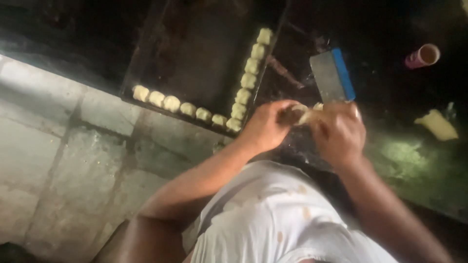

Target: Shaping small pieces of dough into rolls and arranging them in a baking tray.

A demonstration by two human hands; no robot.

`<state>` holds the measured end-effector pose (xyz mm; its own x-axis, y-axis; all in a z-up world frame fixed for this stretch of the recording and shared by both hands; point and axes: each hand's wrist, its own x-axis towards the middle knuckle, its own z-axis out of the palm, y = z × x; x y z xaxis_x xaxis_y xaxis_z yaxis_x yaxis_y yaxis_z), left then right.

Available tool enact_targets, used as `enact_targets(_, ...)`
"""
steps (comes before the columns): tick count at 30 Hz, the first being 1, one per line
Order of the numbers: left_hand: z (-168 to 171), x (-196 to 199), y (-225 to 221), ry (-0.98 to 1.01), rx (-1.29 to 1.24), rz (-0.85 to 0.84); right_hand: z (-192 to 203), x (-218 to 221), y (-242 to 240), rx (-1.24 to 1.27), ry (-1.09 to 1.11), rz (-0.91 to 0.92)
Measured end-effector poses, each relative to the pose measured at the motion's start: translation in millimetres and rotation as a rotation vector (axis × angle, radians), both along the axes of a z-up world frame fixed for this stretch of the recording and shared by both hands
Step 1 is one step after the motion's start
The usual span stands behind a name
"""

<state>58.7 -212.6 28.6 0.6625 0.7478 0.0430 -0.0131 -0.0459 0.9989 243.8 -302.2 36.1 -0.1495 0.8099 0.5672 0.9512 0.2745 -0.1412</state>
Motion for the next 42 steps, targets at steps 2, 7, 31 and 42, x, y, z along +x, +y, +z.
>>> enact_targets(2,-2,-8,9,0.199,0.081,-0.019,22,-16,15,-0.121,0.045,-0.042)
enact_targets(7,-1,-33,47,0.148,0.256,0.16,53,-37,82,-0.641,0.325,-0.137)
enact_targets(31,-74,69,278,0.442,0.717,0.048,19,37,92,-0.318,0.132,-0.174)
enact_targets(42,-50,76,280,0.673,0.54,-0.069,-69,115,-138,-0.999,-0.084,-0.76)
